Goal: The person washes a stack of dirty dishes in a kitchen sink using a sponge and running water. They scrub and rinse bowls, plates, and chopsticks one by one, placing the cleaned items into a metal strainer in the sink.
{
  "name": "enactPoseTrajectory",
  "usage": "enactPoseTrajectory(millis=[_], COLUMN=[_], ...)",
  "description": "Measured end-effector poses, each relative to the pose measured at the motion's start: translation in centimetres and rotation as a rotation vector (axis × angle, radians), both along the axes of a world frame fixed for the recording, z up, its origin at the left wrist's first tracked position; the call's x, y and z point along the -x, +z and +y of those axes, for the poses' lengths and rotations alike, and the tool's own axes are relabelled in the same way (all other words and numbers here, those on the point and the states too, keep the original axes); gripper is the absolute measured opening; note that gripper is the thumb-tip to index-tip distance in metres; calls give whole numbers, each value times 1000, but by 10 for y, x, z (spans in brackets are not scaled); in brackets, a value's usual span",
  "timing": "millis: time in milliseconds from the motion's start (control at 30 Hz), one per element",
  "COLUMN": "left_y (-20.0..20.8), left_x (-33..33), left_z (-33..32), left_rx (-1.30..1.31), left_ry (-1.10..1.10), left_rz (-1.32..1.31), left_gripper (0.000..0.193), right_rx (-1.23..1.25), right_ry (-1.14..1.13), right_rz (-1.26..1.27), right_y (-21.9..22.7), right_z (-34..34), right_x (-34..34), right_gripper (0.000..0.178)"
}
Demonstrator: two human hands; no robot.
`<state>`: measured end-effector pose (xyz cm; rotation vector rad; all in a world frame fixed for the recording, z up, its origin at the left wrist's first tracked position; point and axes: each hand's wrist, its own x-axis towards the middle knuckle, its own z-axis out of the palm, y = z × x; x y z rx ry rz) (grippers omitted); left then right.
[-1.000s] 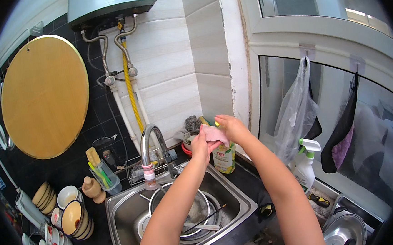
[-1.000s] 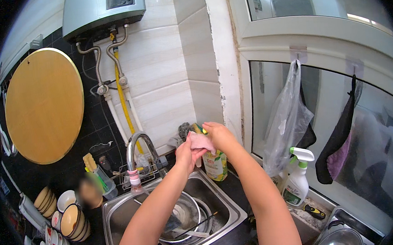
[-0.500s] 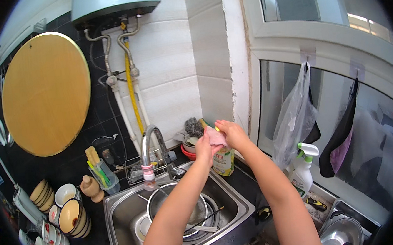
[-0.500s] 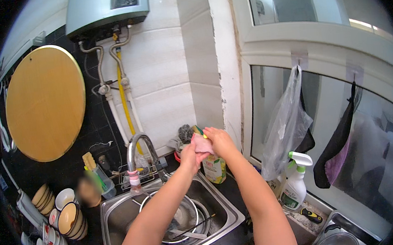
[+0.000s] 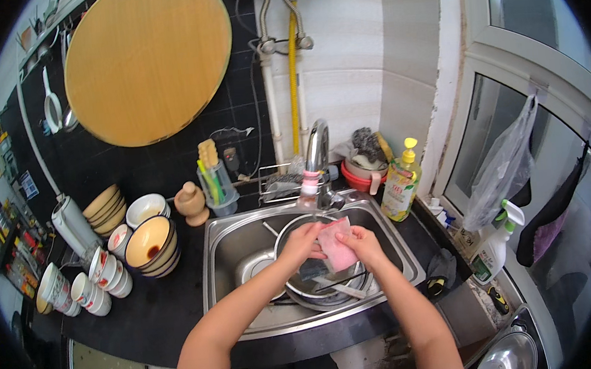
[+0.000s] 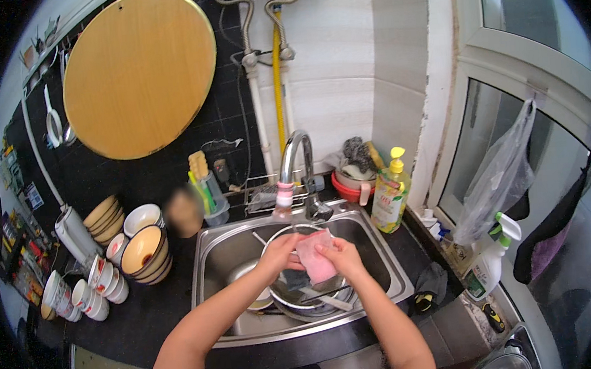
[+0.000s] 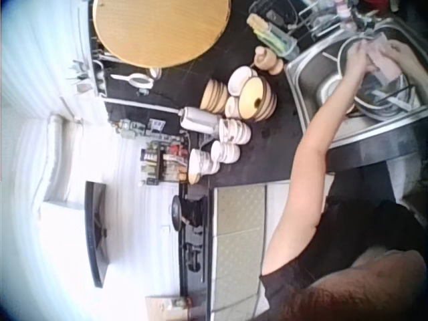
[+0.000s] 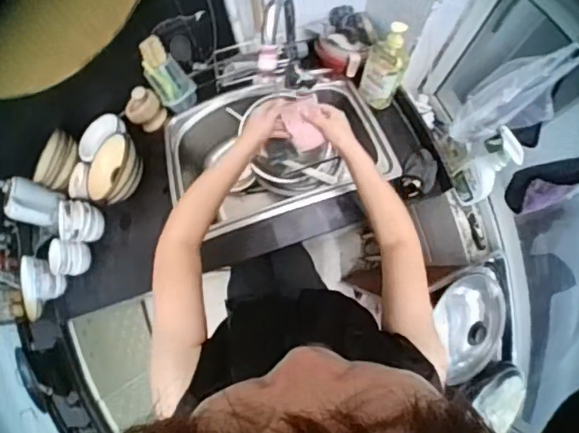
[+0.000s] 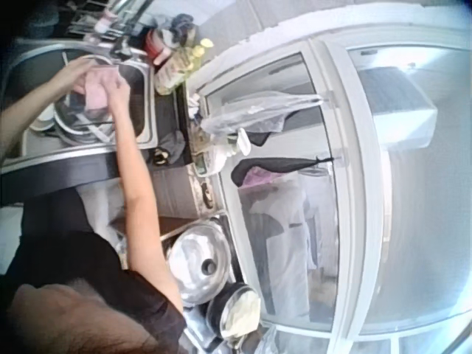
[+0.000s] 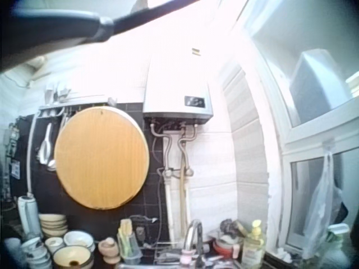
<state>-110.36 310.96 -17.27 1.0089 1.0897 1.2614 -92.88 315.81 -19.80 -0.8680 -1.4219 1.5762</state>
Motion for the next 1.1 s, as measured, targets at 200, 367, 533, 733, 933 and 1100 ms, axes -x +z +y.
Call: enactPoseTrajectory(millis=[200, 367, 533, 733, 933, 1100], left_y=[-84, -168, -193, -161, -64, -4], left_x=[105, 148, 138, 150, 159, 142], left_z=[-77, -84, -52, -52, -99, -108], left_rx=[-49, -162, -18, -48, -167, -668], left_ry=[282, -246, -468, -410, -417, -276], left_rz=[1122, 1930, 1941, 1672, 1761, 1819], left_gripper=[20, 17, 18, 19, 16, 7], right_rx=[84, 120, 74, 105, 150, 237], right_ry=[-249, -439, -429, -444, -556, -628], right_rz=[188, 309, 237, 224, 319, 336], right_y=[-75, -98, -107, -102, -107, -120], right_z=[-19, -12, -9, -10, -9, -4], right_x=[29, 22, 22, 22, 21, 15], right_gripper=[21, 22, 23, 24, 23, 22])
